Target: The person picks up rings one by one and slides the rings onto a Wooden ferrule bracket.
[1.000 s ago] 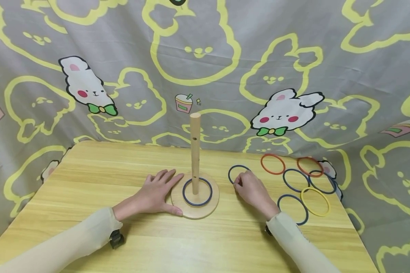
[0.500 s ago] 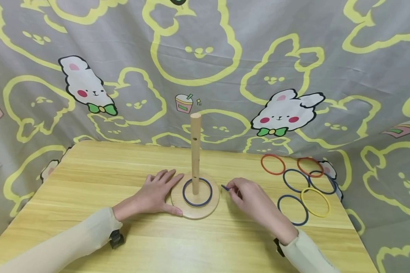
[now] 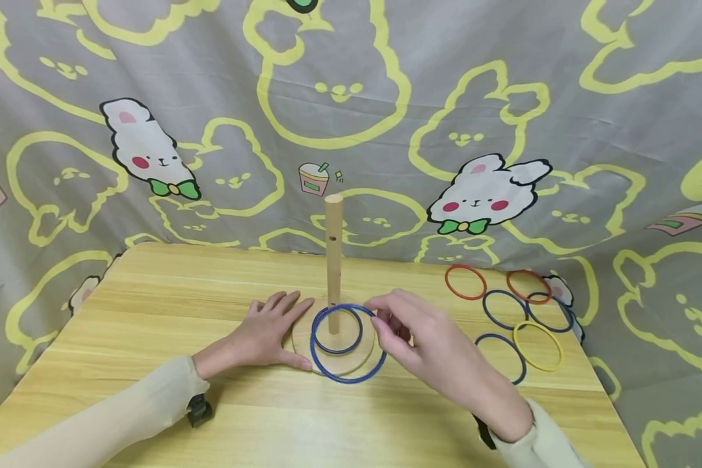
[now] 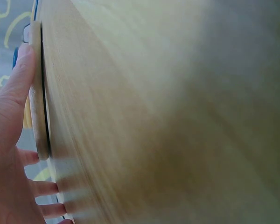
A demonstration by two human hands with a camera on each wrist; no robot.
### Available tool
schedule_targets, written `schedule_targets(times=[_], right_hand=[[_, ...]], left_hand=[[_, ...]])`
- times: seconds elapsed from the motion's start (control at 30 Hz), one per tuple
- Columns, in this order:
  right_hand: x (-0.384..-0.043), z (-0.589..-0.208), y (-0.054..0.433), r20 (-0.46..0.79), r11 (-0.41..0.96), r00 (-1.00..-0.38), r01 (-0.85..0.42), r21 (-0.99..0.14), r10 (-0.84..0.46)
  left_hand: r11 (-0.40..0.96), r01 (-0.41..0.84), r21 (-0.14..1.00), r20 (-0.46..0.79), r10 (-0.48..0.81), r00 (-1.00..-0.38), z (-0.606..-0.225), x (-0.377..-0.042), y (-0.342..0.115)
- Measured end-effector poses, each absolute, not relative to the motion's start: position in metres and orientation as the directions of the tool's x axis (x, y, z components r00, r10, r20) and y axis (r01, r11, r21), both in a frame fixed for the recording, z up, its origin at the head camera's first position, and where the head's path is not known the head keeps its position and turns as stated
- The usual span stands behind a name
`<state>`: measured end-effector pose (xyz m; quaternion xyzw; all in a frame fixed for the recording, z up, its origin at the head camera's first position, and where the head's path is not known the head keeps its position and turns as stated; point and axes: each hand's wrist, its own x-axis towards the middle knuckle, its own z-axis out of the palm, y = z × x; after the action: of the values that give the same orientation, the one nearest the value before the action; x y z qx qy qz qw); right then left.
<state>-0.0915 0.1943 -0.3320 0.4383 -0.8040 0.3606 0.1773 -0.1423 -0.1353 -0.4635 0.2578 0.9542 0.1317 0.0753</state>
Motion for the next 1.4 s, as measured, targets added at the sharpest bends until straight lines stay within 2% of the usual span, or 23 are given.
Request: schedule_targets(times=[0.1, 0.23, 0.4, 0.6, 0.83, 0.93, 1.17, 1.4], right_hand=[[-0.094, -0.316, 0.186, 0.688, 0.316, -0.505, -0.863, -0.395, -0.521], [-0.1, -0.298, 0.178, 0.756, 0.289, -0.486, -0.873, -0.393, -0.439], [-0.106, -0.279, 0.167, 0.772, 0.254, -0.547, -0.836, -0.485, -0.324], [-0.117, -0.264, 0.158, 0.756, 0.279, -0.626, -0.773, -0.57, -0.191], [-0.13, -0.266, 0.151, 0.601, 0.202, -0.785, -0.62, -0.758, -0.152], [-0.134, -0.275, 0.15, 0.523, 0.219, -0.835, -0.55, -0.806, -0.169], [-0.144, -0.305, 0.149, 0.386, 0.33, -0.887, -0.454, -0.827, -0.252], [-0.147, -0.352, 0.142, 0.256, 0.383, -0.904, -0.383, -0.84, -0.342]], left_hand=[[0.832, 0.473, 0.29, -0.074, 0.512, -0.856, -0.464, -0.142, -0.136], [0.83, 0.474, 0.292, -0.071, 0.513, -0.855, -0.465, -0.142, -0.137], [0.83, 0.474, 0.293, -0.075, 0.514, -0.854, -0.466, -0.143, -0.136], [0.823, 0.473, 0.313, -0.073, 0.518, -0.853, -0.464, -0.142, -0.135], [0.824, 0.473, 0.313, -0.072, 0.517, -0.853, -0.463, -0.142, -0.136], [0.823, 0.475, 0.311, -0.069, 0.518, -0.853, -0.463, -0.142, -0.136], [0.822, 0.473, 0.317, -0.071, 0.518, -0.853, -0.461, -0.141, -0.137], [0.826, 0.471, 0.309, -0.073, 0.515, -0.854, -0.46, -0.141, -0.137]])
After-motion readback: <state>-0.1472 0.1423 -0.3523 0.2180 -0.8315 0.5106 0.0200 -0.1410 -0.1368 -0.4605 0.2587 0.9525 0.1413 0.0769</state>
